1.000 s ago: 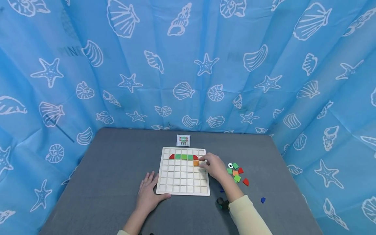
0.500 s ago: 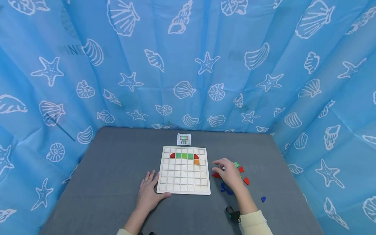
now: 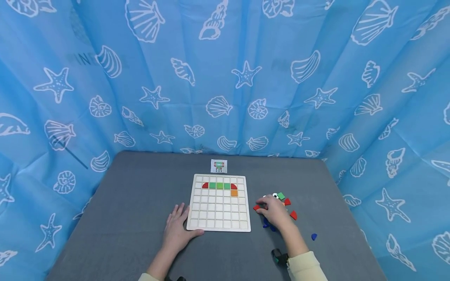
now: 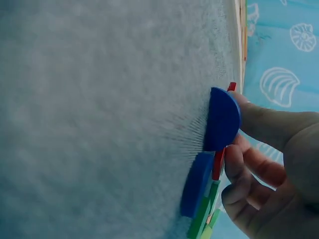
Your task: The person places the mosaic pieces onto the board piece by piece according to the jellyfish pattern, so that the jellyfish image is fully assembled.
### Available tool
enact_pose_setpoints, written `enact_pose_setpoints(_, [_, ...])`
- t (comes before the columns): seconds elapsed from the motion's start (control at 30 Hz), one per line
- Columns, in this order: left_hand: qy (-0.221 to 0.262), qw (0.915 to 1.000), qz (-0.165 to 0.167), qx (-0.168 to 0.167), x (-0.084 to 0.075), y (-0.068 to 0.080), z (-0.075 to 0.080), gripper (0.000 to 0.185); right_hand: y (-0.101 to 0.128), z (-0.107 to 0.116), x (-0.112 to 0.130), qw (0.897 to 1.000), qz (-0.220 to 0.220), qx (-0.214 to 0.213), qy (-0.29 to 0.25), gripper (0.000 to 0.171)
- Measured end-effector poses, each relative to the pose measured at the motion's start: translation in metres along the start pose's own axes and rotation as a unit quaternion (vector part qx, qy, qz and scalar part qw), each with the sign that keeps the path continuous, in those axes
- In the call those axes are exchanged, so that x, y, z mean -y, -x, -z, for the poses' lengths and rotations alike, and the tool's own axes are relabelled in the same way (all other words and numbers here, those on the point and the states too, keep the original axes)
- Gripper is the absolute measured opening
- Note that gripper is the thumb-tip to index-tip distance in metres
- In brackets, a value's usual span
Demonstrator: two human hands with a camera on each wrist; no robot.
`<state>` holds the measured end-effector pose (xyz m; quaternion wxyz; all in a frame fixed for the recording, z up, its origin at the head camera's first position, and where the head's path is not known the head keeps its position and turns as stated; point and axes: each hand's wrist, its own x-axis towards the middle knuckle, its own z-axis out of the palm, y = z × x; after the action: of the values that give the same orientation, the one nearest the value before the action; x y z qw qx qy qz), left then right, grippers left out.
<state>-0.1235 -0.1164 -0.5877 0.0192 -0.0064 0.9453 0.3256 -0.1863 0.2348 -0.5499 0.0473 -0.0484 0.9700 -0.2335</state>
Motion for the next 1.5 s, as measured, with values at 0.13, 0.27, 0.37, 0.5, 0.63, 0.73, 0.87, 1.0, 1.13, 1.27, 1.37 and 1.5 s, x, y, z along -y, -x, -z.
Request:
enact_pose_setpoints(0.13, [0.003, 1.0000, -0.002, -0.001, 0.000, 0.001, -0.001, 0.116, 0.000, 0.002, 0.003, 1.000, 0.018, 0.014, 0.007, 0.024])
enact_pose_setpoints(0.27, [0.002, 1.0000, 0.000, 0.002, 0.000, 0.001, -0.001, 0.117, 0.000, 0.002, 0.007, 1.000, 0.006, 0.010, 0.012, 0.026])
enact_pose_setpoints(0.37, [0.003, 1.0000, 0.001, 0.002, 0.000, 0.001, 0.000, 0.117, 0.001, 0.001, 0.011, 0.999, -0.010, -0.002, 0.034, 0.030])
enact_pose_setpoints(0.5, [0.001, 1.0000, 0.004, 0.003, -0.001, 0.001, 0.001, 0.117, 0.001, -0.003, 0.014, 0.997, -0.012, -0.012, 0.077, 0.029])
enact_pose_setpoints(0.63, [-0.002, 1.0000, 0.003, 0.003, 0.000, 0.001, 0.001, 0.117, 0.001, -0.005, 0.016, 0.995, -0.004, -0.016, 0.094, 0.024])
enact_pose_setpoints(0.73, [-0.003, 1.0000, 0.000, 0.001, 0.000, 0.001, 0.001, 0.117, 0.003, -0.005, 0.016, 0.995, 0.000, -0.019, 0.094, 0.022])
enact_pose_setpoints(0.87, [-0.006, 1.0000, -0.001, -0.003, 0.000, 0.001, 0.000, 0.116, 0.004, -0.002, 0.017, 0.996, 0.006, -0.020, 0.088, 0.021])
enact_pose_setpoints(1.0, [-0.003, 1.0000, 0.002, -0.004, -0.001, 0.001, 0.001, 0.117, 0.005, 0.002, 0.020, 0.997, 0.010, -0.018, 0.072, 0.022])
enact_pose_setpoints(1.13, [0.000, 1.0000, 0.005, -0.002, -0.001, 0.002, 0.002, 0.117, 0.004, 0.005, 0.031, 0.998, 0.022, -0.029, 0.043, 0.023])
enact_pose_setpoints(1.27, [-0.001, 1.0000, 0.006, -0.001, 0.000, 0.002, 0.003, 0.117, 0.003, 0.005, 0.046, 0.997, 0.046, -0.048, 0.032, 0.025])
enact_pose_setpoints(1.37, [-0.002, 1.0000, 0.004, -0.001, 0.000, 0.002, 0.002, 0.117, 0.002, 0.005, 0.057, 0.996, 0.065, -0.053, 0.034, 0.025])
enact_pose_setpoints(1.5, [-0.002, 1.0000, 0.004, 0.000, 0.000, 0.001, 0.002, 0.118, -0.005, 0.003, 0.068, 0.995, 0.078, -0.048, 0.039, 0.024])
